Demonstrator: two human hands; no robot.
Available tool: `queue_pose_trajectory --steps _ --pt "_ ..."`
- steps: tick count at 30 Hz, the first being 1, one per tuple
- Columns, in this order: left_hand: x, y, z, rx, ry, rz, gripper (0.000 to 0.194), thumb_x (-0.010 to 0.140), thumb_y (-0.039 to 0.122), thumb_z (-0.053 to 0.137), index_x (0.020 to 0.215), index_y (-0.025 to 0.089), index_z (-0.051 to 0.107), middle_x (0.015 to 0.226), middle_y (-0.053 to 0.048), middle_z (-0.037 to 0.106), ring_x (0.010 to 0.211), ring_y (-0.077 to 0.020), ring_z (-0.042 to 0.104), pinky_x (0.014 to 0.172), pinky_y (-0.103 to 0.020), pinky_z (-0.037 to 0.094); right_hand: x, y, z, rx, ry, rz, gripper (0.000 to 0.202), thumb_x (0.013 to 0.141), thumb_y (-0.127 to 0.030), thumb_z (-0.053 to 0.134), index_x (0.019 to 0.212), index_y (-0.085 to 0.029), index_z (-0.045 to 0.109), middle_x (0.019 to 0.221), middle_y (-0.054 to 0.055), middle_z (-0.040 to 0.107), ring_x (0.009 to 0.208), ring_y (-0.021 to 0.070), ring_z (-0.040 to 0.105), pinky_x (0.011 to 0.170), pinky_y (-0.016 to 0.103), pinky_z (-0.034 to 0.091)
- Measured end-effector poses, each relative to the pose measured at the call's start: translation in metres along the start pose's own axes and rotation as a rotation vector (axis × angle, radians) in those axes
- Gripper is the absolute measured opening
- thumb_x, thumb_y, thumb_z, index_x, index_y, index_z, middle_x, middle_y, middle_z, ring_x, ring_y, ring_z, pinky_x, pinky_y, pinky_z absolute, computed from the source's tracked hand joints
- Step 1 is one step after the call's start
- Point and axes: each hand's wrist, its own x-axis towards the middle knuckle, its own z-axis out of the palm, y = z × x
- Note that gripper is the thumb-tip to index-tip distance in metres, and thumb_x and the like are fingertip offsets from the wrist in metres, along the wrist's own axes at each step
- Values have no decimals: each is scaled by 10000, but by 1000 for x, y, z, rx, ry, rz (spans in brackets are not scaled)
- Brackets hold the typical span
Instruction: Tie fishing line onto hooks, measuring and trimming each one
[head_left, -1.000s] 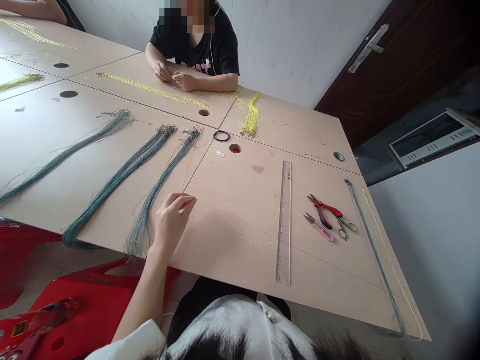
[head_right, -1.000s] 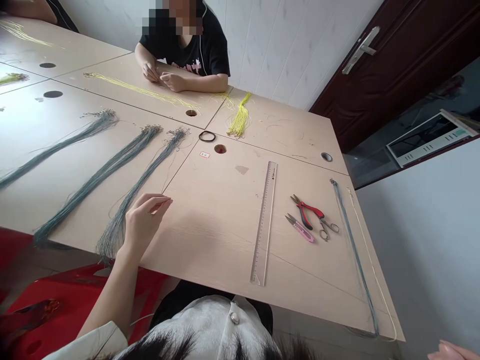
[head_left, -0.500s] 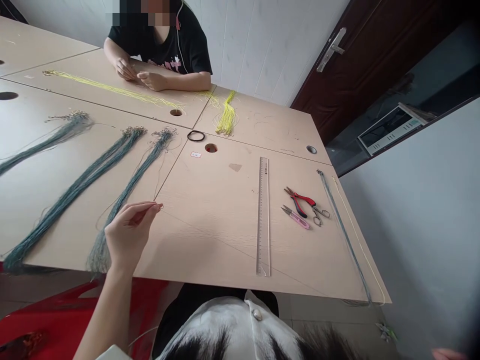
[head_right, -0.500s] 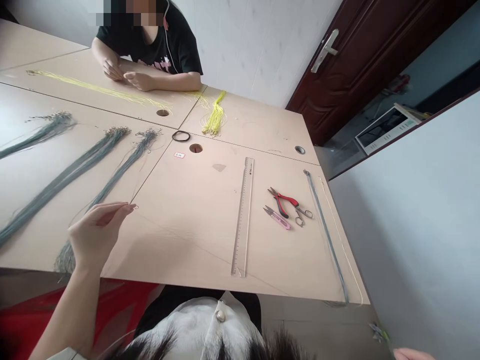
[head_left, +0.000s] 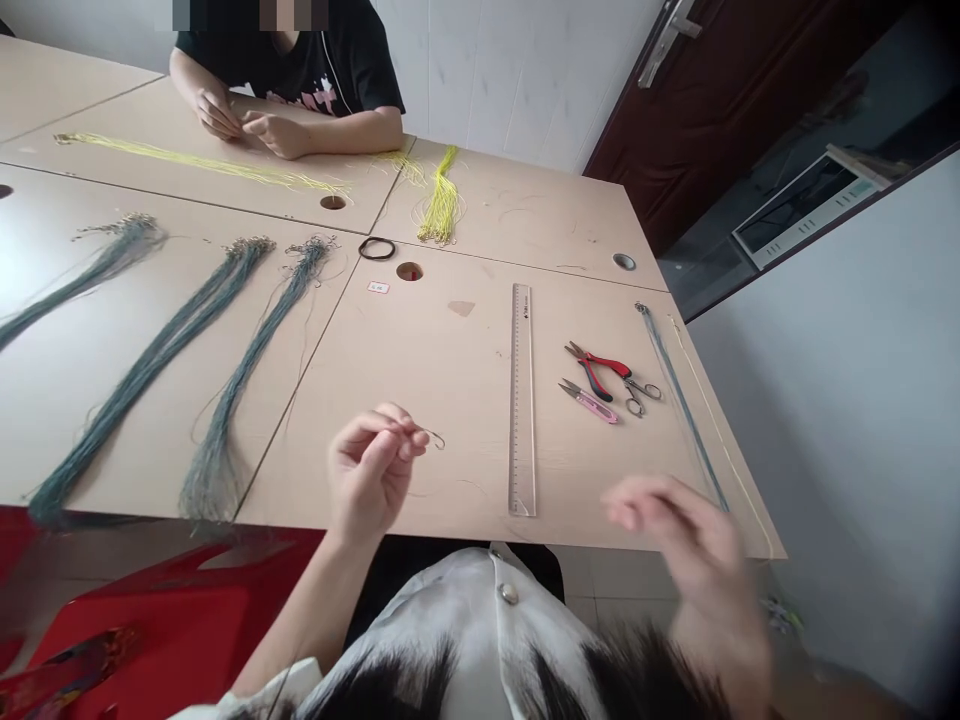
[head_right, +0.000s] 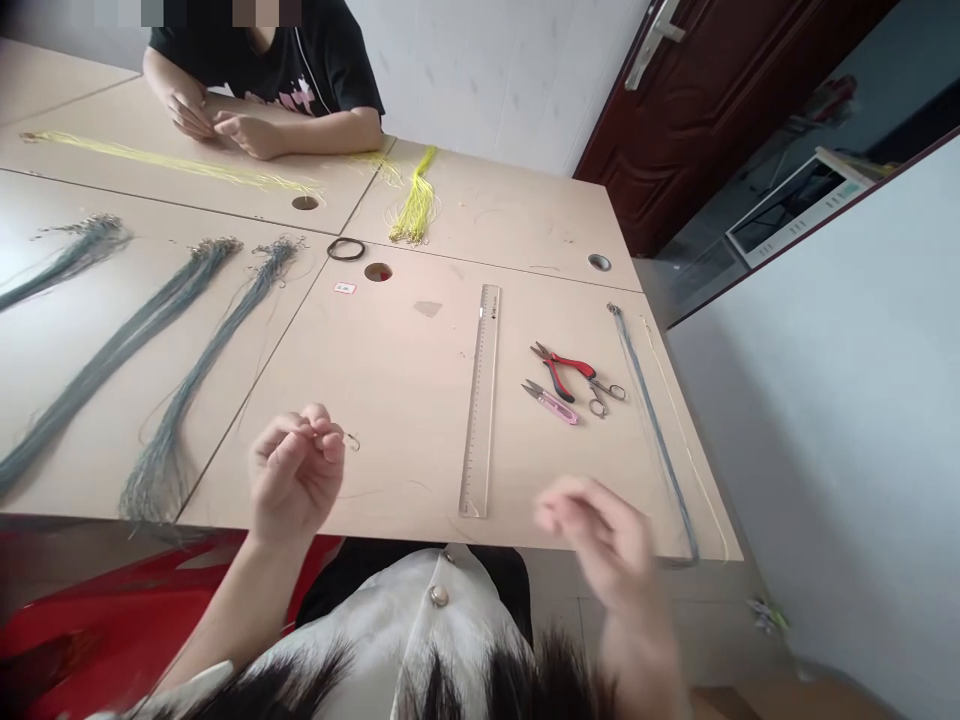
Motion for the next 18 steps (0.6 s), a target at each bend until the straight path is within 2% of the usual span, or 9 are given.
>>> queue_pose_trajectory --steps 3,6,10,18 --pt "-11 9 18 -118 -132 -115 371 790 514 588 652 206 435 682 6 475 488 -72 488 418 -196 477 26 6 43 144 -280 -21 158 895 -324 557 868 -191 637 751 32 620 701 166 615 633 284 501" --pt "-17 14 27 -221 -202 -184 423 767 548 595 638 206 382 677 10 426 469 -64 423 393 -188 440 43 -1 66 251 -359 -45 152 899 -330 564 959 -205 626 847 32 624 822 164 608 747 293 487" --pt "-21 14 33 -331 -246 -225 439 750 533 620 631 205 354 678 9 411 461 -68 396 380 -202 414 48 -6 72 342 -349 -28 163 949 -311 490 1013 -218 607 883 27 618 850 146 612 748 273 483" --pt "-17 13 41 -492 -394 -230 442 734 465 667 578 189 359 609 31 368 371 -39 311 320 -192 340 45 -2 73 398 -334 -70 150 903 -249 580 1041 -211 625 916 33 609 882 155 616 794 294 502"
